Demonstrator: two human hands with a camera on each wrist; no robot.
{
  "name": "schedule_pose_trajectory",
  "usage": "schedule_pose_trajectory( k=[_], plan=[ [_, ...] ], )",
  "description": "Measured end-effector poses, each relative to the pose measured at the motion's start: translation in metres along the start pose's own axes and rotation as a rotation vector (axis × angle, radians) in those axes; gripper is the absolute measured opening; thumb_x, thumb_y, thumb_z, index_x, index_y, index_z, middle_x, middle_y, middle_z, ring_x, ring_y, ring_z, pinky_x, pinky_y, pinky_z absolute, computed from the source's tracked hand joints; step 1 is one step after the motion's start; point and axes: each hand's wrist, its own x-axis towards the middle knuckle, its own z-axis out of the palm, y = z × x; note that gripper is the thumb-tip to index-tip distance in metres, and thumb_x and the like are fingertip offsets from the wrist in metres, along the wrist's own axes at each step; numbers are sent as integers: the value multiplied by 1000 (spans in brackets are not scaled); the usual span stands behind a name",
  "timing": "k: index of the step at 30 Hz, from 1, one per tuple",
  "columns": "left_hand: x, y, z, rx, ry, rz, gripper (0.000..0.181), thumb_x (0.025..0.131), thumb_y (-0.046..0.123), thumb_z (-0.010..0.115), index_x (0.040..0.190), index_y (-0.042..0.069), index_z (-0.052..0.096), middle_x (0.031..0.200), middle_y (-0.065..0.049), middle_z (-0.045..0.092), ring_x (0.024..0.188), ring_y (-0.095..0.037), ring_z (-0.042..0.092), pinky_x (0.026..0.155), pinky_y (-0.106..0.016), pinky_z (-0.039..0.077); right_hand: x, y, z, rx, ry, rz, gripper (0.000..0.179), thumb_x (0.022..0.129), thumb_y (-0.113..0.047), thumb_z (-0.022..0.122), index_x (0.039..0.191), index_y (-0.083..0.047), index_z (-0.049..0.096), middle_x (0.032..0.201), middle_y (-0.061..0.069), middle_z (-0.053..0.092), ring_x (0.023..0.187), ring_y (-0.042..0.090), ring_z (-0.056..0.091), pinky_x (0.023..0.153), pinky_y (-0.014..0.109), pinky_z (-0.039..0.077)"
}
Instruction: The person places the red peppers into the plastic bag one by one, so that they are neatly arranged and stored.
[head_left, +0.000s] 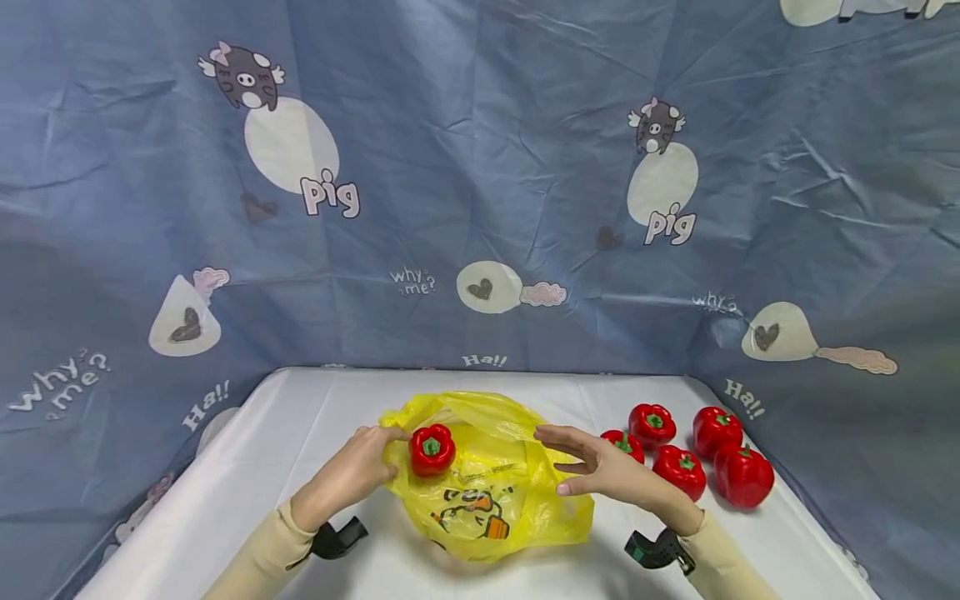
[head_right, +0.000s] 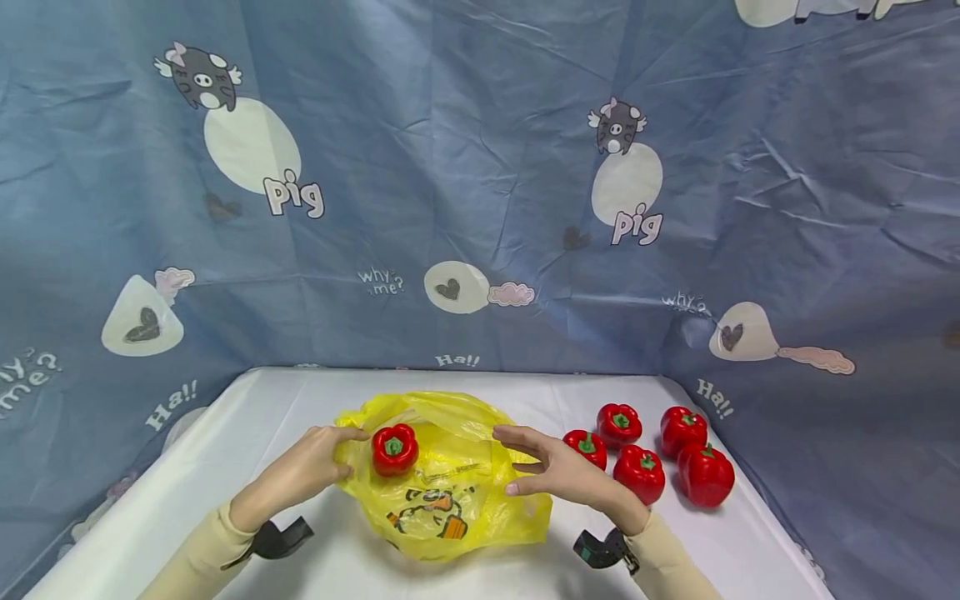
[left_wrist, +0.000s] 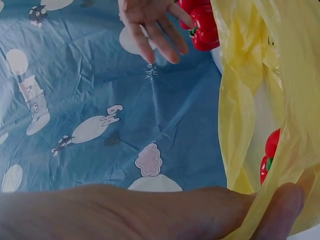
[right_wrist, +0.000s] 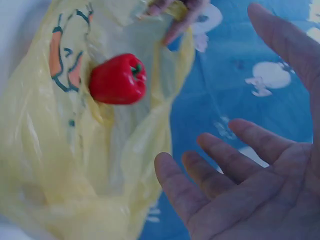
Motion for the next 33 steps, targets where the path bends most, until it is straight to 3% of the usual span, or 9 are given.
schedule_pose_trajectory(
  k=[4,8,12,15,20,23,27,28,33],
  plan=[
    [0,0,1,-1,-4,0,45,72,-8,69,116,0,68,121,-17,66,115,-40,53,66,-33,42,-23,-3,-13,-16,30,-27,74,89,-12,66,153,-14,28,158,14,26,144,39,24,107,41,39],
    [0,0,3,10,-4,4,45,71,-8,69,115,0,68,120,-16,66,115,-40,54,69,-35,43,-46,-4,-24,-25,86,-23,75,89,-10,65,153,-20,27,158,14,27,142,26,33,103,31,44],
    [0,0,4,7,-8,7,46,71,-9,68,116,0,68,120,-16,66,113,-39,54,68,-35,42,-68,-1,-34,-52,177,63,75,89,-13,64,153,-26,26,158,10,29,135,6,41,101,37,46],
    [-1,0,4,10,-7,7,45,72,-8,68,116,0,68,120,-16,66,114,-40,53,69,-35,42,-84,3,-43,-81,243,100,75,89,-17,64,153,-27,25,157,10,30,130,-1,43,102,47,44],
    [0,1,3,3,-13,4,45,72,-8,68,116,1,67,121,-17,65,114,-40,53,64,-34,40,-107,8,-60,-72,292,22,74,91,-10,58,155,-19,21,155,9,33,131,0,42,99,35,47],
    [0,0,4,-4,-18,2,46,72,-10,67,117,0,67,122,-17,65,112,-38,53,62,-33,38,-121,10,-69,-56,306,-27,74,93,-3,52,156,-17,16,154,0,35,130,-2,42,88,24,50],
    [1,0,6,-6,-15,8,47,70,-13,64,115,-1,68,121,-17,65,109,-35,54,61,-32,37,-137,10,-77,-81,369,-13,72,94,-2,49,156,-18,16,148,-17,39,127,-7,44,86,20,50],
    [1,-1,7,-6,-13,11,47,69,-13,63,115,-1,68,121,-17,65,109,-35,55,62,-32,38,-140,10,-79,-89,385,-3,71,94,-3,49,155,-18,16,145,-20,41,126,-8,45,92,21,48],
    [1,-1,9,8,-4,20,47,69,-12,64,114,-1,68,120,-17,66,110,-36,55,67,-34,39,-154,12,-88,-78,431,-7,72,95,-2,48,156,-13,11,145,-17,42,124,-8,47,92,17,47]
  ],
)
